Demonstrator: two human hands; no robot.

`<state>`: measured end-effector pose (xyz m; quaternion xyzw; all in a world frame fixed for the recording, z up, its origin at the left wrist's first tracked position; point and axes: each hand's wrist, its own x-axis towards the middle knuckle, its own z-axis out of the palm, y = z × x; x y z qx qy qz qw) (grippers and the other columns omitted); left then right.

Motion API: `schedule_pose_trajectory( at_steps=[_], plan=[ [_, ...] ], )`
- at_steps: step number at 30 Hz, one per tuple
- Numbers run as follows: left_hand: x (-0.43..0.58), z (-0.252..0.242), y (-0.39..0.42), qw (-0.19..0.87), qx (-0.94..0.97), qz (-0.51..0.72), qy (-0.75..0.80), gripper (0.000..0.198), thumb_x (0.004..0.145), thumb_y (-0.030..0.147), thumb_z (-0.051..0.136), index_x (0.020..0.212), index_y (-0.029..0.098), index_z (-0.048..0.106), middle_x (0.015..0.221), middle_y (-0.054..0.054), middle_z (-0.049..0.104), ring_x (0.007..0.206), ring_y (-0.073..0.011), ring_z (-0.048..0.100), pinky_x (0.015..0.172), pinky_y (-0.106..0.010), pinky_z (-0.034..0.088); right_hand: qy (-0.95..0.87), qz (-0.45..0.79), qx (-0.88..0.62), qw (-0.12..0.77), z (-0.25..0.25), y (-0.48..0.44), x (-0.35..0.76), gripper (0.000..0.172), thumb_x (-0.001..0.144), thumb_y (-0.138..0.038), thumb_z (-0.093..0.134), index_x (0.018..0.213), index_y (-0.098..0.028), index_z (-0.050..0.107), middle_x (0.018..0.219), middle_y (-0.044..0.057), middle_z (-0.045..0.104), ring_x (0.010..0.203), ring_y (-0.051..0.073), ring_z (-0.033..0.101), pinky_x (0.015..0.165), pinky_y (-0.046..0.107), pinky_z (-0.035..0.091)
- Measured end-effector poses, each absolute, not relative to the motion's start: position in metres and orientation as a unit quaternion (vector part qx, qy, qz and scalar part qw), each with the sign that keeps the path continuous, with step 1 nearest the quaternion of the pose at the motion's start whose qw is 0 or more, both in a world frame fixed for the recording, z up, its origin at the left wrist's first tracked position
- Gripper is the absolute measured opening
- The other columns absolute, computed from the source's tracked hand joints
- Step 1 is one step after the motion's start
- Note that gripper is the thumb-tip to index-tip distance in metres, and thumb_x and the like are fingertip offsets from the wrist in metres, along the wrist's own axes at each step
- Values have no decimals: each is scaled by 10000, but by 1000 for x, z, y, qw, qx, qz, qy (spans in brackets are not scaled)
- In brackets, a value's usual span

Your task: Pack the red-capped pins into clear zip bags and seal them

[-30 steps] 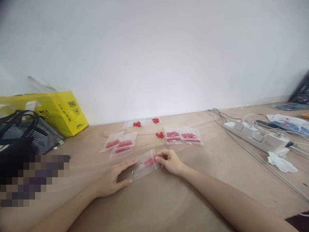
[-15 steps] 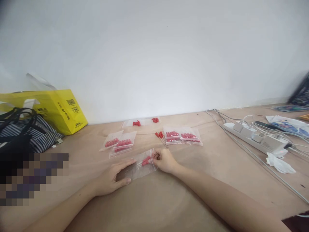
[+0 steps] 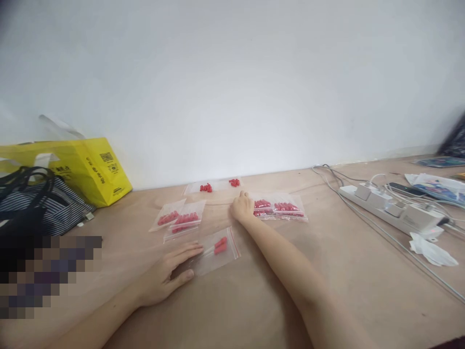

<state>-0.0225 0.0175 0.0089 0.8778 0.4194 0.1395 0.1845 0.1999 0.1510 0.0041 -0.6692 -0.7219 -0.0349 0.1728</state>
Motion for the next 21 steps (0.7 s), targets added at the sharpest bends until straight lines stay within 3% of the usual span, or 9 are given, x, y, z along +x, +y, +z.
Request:
schedule_pose_trajectory(
  at_steps=[4, 9, 15, 18, 21],
  plan=[
    [-23, 12, 16, 181, 877, 132, 425, 421, 825, 390, 447, 1229, 275, 425, 1299, -25, 429, 1190, -230, 374, 992, -414, 307, -703, -24, -684, 194, 4, 155, 191, 240, 782, -185, 422, 925, -95, 592, 1057, 177, 505, 1004, 264, 451, 716, 323, 402],
    [-21, 12, 17, 174, 877, 125, 430, 433, 811, 383, 472, 1227, 272, 428, 1296, -27, 434, 1187, -237, 376, 988, -422, 310, -699, 11, -674, 240, 18, 136, 206, 245, 832, -275, 372, 998, -138, 489, 876, 109, 598, 838, 220, 554, 674, 313, 410],
    [-19, 11, 17, 172, 876, 124, 433, 389, 865, 376, 376, 1235, 263, 418, 1311, -16, 414, 1207, -208, 353, 1009, -396, 287, -626, 222, -500, 556, 8, 101, 259, 301, 831, -377, 362, 1036, -156, 381, 714, 30, 575, 633, 143, 564, 553, 253, 429],
    [-19, 10, 18, 169, 879, 116, 430, 406, 861, 390, 380, 1247, 264, 399, 1323, -16, 397, 1214, -211, 343, 1010, -399, 282, -527, 321, -481, 622, -7, 88, 274, 307, 779, -441, 435, 948, -187, 398, 648, -13, 539, 502, 111, 508, 456, 232, 416],
    [-19, 9, 18, 164, 880, 112, 432, 419, 857, 402, 383, 1252, 264, 390, 1329, -16, 389, 1217, -217, 337, 1009, -408, 281, -446, 399, -483, 640, -15, 80, 272, 265, 737, -412, 509, 861, -202, 405, 625, -31, 539, 484, 98, 504, 464, 231, 438]
  ],
)
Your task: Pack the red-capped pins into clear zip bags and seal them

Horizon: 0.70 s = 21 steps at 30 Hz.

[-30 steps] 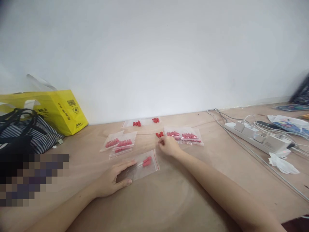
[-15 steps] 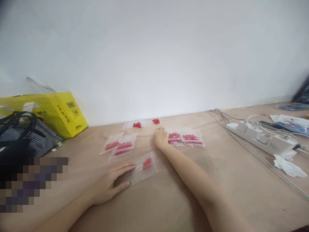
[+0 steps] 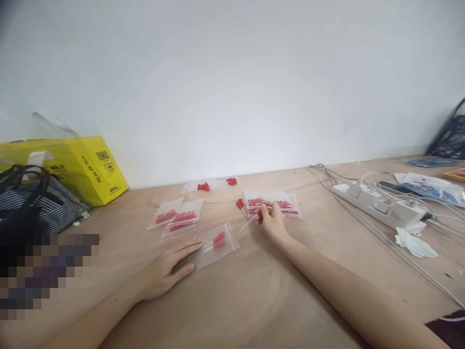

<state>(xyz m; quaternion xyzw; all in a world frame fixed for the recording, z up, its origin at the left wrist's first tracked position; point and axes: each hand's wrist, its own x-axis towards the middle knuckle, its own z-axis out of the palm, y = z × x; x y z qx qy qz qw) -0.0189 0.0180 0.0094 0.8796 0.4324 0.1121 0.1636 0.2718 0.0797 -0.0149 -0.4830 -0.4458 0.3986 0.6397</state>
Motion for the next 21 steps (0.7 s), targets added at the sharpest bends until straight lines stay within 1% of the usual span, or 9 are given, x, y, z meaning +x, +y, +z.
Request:
schedule_pose_trajectory(
  at_steps=[4, 8, 10, 13, 15, 18, 21],
  plan=[
    [-19, 9, 19, 159, 881, 106, 434, 426, 854, 417, 385, 1253, 267, 386, 1331, -14, 386, 1220, -216, 332, 1009, -409, 281, -392, 491, -472, 618, -13, 72, 255, 231, 708, -352, 565, 777, -198, 408, 600, -34, 548, 478, 91, 521, 474, 228, 448],
    [-20, 8, 19, 156, 881, 115, 431, 437, 842, 424, 410, 1250, 270, 390, 1326, -14, 394, 1213, -219, 346, 1003, -400, 295, -408, 555, -449, 569, -13, 61, 245, 260, 652, -342, 628, 753, -185, 447, 612, -22, 570, 516, 94, 545, 514, 235, 458],
    [-20, 7, 19, 154, 882, 117, 430, 439, 840, 423, 414, 1250, 268, 391, 1324, -15, 396, 1212, -217, 346, 1003, -397, 295, -466, 557, -443, 526, -16, 56, 244, 274, 600, -333, 673, 728, -169, 494, 575, -35, 555, 483, 75, 513, 492, 216, 435],
    [-20, 6, 19, 151, 883, 114, 429, 444, 840, 420, 417, 1255, 265, 382, 1325, -19, 395, 1214, -215, 344, 1004, -399, 293, -553, 541, -440, 456, -18, 55, 242, 281, 544, -326, 711, 687, -147, 548, 519, -46, 538, 423, 51, 446, 420, 187, 362],
    [-20, 7, 19, 150, 884, 113, 429, 445, 838, 415, 423, 1255, 265, 379, 1326, -19, 395, 1214, -212, 344, 1002, -398, 295, -581, 536, -434, 431, -19, 57, 240, 297, 517, -329, 727, 684, -140, 571, 543, -30, 567, 433, 55, 452, 406, 183, 338],
    [-19, 7, 19, 148, 883, 113, 430, 441, 837, 407, 426, 1253, 265, 382, 1325, -19, 395, 1214, -212, 345, 1000, -395, 299, -610, 545, -410, 403, -18, 63, 237, 329, 493, -333, 737, 716, -131, 603, 623, 4, 615, 471, 67, 482, 406, 181, 337],
    [-19, 8, 19, 147, 882, 110, 433, 444, 837, 405, 426, 1254, 259, 381, 1323, -22, 398, 1212, -214, 347, 999, -397, 302, -635, 578, -379, 345, -18, 72, 235, 327, 484, -318, 736, 710, -123, 604, 615, 10, 616, 472, 73, 492, 390, 171, 320]
  ],
)
